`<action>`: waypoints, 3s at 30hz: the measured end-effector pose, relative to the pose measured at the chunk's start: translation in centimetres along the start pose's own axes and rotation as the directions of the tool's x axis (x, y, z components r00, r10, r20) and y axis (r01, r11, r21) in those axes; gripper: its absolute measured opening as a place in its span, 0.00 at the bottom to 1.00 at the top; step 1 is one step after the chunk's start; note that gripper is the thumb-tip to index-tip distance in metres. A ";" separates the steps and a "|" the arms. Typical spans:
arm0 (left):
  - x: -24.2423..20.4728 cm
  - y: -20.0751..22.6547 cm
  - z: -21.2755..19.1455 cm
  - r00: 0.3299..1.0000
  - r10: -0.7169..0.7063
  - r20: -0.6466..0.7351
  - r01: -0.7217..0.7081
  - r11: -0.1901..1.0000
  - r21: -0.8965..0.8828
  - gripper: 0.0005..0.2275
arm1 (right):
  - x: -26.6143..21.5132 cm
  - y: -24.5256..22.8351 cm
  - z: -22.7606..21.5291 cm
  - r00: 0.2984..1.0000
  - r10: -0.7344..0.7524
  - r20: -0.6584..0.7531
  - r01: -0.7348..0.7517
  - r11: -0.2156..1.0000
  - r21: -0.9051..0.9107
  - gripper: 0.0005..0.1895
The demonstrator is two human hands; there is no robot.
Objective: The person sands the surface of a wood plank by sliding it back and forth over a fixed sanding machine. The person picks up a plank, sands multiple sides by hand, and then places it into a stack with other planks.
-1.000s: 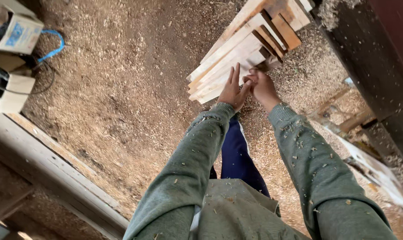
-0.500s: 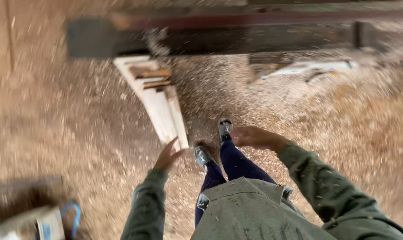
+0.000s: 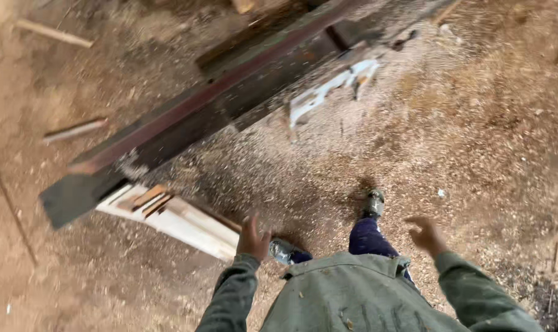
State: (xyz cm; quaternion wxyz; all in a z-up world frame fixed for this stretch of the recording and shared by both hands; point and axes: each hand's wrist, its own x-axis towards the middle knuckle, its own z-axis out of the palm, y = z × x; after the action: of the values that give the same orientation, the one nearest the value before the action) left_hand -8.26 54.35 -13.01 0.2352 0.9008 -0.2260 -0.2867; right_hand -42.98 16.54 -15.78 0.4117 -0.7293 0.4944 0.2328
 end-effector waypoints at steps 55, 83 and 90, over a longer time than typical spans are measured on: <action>72.2 89.4 33.8 0.986 0.099 0.135 -0.054 0.952 -0.300 0.19 | 79.8 10.3 -91.3 0.538 -0.396 -0.744 0.441 0.884 -0.151 0.23; 76.6 105.6 43.1 0.989 0.071 0.130 -0.028 0.953 -0.302 0.21 | 91.8 7.2 -99.5 0.772 -0.587 0.244 0.078 0.469 0.880 0.14; 77.2 107.4 39.6 0.986 0.147 0.076 -0.063 0.761 -0.645 0.37 | 84.9 4.8 -99.1 0.443 -0.809 0.385 -0.009 0.426 0.905 0.18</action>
State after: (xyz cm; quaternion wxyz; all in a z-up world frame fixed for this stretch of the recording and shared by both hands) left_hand -5.57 -83.71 -14.00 0.5294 0.7332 -0.1788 -0.3874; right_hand -19.89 -111.56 -26.18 0.9145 -0.3679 0.0725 0.1520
